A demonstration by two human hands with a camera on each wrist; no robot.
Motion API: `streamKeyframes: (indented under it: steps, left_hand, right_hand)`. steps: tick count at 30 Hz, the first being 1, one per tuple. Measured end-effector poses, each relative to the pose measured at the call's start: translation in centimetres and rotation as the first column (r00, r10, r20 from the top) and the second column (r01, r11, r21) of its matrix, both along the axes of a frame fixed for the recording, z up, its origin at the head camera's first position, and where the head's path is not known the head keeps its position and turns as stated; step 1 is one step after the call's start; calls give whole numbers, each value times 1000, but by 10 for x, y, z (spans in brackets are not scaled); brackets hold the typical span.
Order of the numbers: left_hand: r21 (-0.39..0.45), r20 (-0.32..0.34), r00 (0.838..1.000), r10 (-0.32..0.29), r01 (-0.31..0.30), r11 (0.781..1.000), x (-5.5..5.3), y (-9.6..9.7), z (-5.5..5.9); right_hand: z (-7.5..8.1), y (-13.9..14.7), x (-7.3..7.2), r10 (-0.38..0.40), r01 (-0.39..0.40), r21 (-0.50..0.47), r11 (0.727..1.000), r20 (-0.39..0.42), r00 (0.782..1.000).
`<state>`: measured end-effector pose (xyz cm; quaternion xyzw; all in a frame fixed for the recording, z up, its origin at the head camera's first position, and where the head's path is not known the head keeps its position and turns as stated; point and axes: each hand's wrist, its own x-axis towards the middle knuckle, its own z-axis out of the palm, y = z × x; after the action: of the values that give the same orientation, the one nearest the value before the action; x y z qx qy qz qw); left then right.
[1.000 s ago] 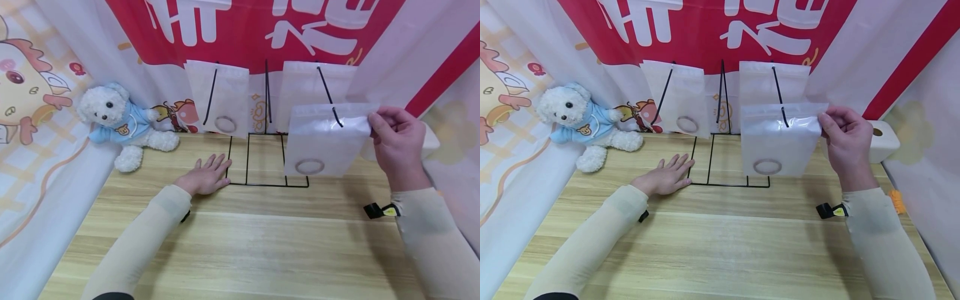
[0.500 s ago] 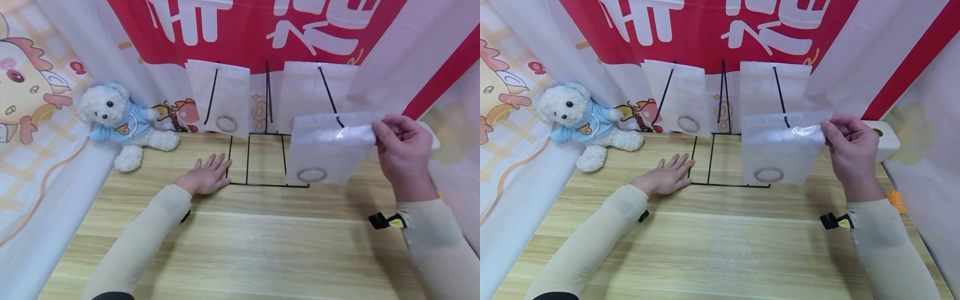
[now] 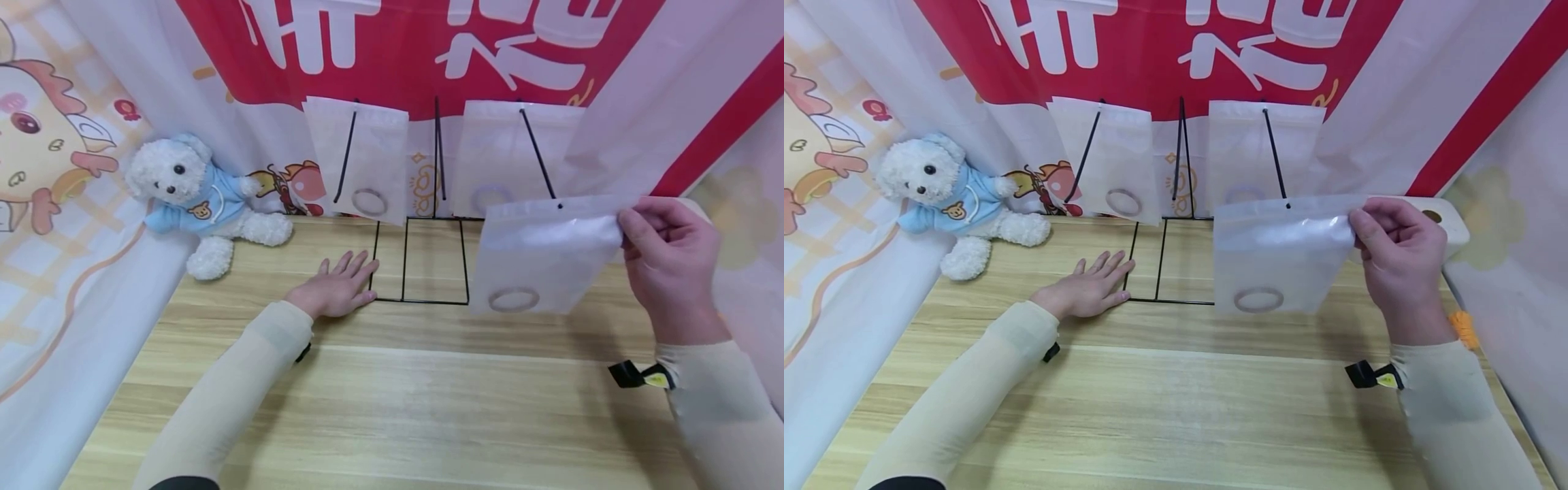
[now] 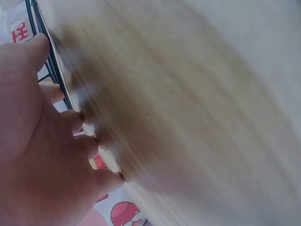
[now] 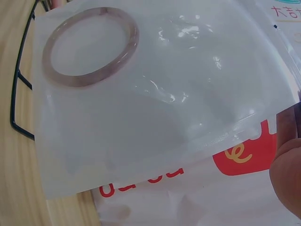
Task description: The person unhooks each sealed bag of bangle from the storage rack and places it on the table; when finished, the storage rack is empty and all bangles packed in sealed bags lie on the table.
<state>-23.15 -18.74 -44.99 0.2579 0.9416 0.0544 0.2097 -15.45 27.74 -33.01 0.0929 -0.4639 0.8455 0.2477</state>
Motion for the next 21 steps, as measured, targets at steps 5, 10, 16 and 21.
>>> streamKeyframes:
  steps: [5, 10, 16, 21]
  left_hand:
    - [3, 1, 1000, 1, -1, 1000, 0, 1, 0]
    - [3, 7, 1000, 1, -1, 1000, 0, 1, 1]
    - [-5, 1, 1000, 6, -6, 1000, 0, -2, 1]
    - [-3, -4, 1000, 9, -9, 1000, -1, -3, 1]
  right_hand:
    - [1, 0, 6, 12, -12, -5, 1000, -41, 999]
    - [4, 4, 16, -51, 54, 111, 992, -31, 998]
    - [2, 14, 27, -76, 78, 64, 995, -33, 997]
    - [0, 22, 38, -106, 108, 34, 994, -53, 993]
